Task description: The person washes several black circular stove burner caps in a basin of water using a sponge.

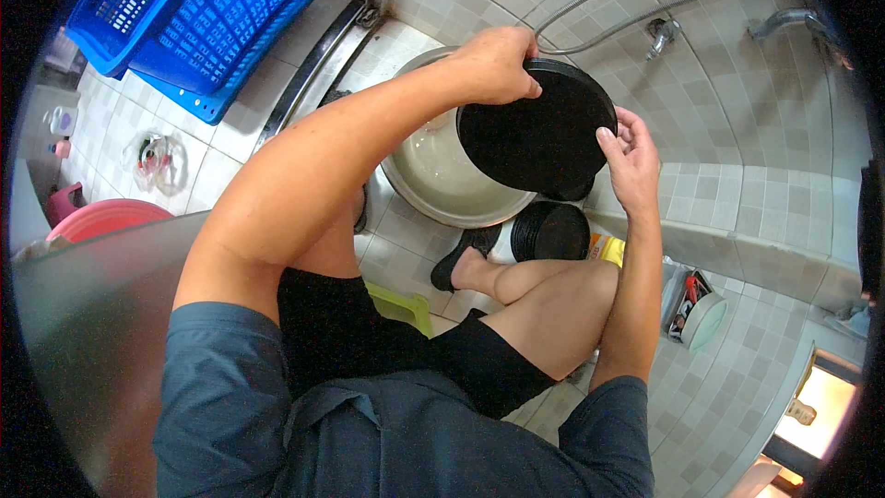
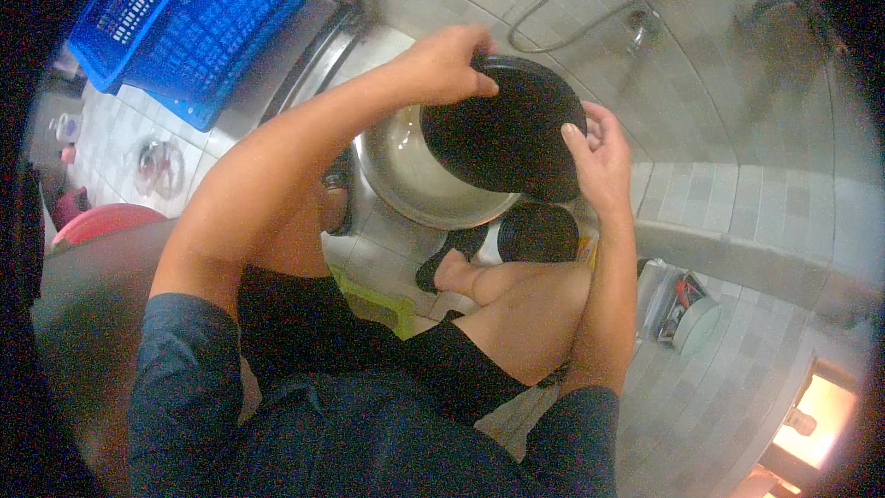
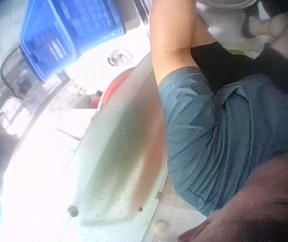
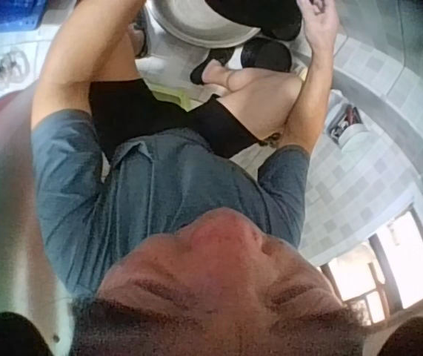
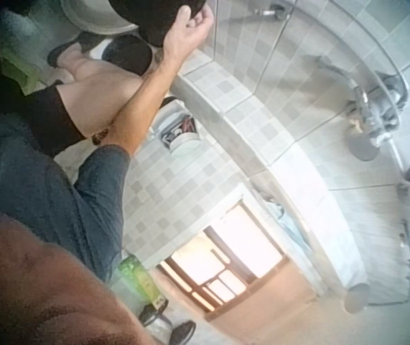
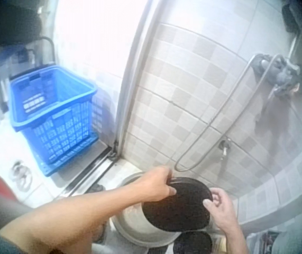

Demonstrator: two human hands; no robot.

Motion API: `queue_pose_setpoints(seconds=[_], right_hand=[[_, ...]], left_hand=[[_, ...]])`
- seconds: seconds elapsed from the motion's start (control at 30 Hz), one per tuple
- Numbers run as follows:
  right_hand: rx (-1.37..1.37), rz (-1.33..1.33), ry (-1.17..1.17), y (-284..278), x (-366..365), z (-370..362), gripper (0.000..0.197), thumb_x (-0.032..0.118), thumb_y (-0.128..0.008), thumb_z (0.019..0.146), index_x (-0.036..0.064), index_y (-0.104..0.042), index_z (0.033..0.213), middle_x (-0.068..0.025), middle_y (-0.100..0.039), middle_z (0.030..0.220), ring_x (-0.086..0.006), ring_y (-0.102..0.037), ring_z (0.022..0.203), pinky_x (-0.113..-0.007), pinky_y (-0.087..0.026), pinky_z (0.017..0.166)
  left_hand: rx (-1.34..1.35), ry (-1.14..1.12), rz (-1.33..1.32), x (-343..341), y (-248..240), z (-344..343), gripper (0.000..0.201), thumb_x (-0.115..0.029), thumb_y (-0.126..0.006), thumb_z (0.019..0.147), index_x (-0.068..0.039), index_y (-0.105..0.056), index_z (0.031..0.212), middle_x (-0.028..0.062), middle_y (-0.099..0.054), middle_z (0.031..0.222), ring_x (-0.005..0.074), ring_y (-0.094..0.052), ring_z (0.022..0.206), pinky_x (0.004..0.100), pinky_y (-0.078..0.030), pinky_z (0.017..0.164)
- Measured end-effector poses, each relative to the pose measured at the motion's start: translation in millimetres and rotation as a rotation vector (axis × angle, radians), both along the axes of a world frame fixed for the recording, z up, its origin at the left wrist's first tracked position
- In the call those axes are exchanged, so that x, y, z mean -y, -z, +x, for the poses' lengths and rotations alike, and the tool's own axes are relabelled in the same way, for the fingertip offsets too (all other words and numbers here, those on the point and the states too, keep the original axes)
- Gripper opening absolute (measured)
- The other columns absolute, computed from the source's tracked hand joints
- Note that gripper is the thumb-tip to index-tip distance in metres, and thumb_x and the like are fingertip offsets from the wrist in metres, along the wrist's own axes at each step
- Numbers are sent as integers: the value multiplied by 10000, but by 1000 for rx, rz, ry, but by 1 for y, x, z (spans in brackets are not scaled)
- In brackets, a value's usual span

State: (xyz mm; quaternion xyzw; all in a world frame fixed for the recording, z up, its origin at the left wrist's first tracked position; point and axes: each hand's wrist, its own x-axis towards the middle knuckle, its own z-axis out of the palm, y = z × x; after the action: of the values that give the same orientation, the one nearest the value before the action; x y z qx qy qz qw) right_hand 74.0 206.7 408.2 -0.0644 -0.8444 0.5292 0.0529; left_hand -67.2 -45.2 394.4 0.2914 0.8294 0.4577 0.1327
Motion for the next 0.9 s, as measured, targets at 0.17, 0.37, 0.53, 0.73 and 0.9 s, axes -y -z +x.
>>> queue_pose_setpoints(seconds=[0.17, 0.37, 0.53, 0.73, 0.9], right_hand=[[1, -21, -6, 3, -5, 2, 432, 78, -663, 968, -36, -485, 1345, -130, -653, 1193, -152, -632, 1046, -289, -518, 910], [19, 9, 3, -2, -3, 6, 426, 82, -663, 969, -31, -491, 1342, -124, -655, 1193, -146, -631, 1044, -288, -517, 909], [-12, 48, 4, 2, -5, 7, 429, 90, -664, 970, -28, -492, 1346, -129, -651, 1219, -163, -630, 1075, -302, -516, 918], [28, 14, -4, 5, -7, 8, 323, 111, -687, 962, -32, -585, 1234, -32, -661, 1081, -93, -601, 948, -262, -491, 871], [97, 272, -126, 15, 5, 7, 259, 149, -714, 920, -9, -627, 1105, -97, -717, 941, -154, -648, 872, -332, -524, 811]], left_hand=[[11, 14, 0, -5, 4, 0, 447, -257, -833, 766, -16, -670, 1107, 215, -712, 1041, 375, -682, 1011, 444, -528, 883], [-4, 21, -26, -8, 5, 2, 456, -264, -828, 768, -8, -667, 1109, 216, -709, 1056, 372, -677, 1024, 438, -529, 889], [-24, 37, -32, -7, 6, 2, 461, -281, -830, 772, -7, -672, 1107, 222, -712, 1043, 376, -685, 1008, 440, -533, 883], [33, 85, -87, -5, 0, 2, 462, -260, -810, 775, -14, -675, 1143, 208, -706, 1094, 363, -669, 1067, 442, -536, 917], [-194, 132, -376, 1, 15, -5, 384, -284, -765, 815, -11, -704, 1077, 215, -708, 1068, 379, -674, 1042, 459, -542, 899]])
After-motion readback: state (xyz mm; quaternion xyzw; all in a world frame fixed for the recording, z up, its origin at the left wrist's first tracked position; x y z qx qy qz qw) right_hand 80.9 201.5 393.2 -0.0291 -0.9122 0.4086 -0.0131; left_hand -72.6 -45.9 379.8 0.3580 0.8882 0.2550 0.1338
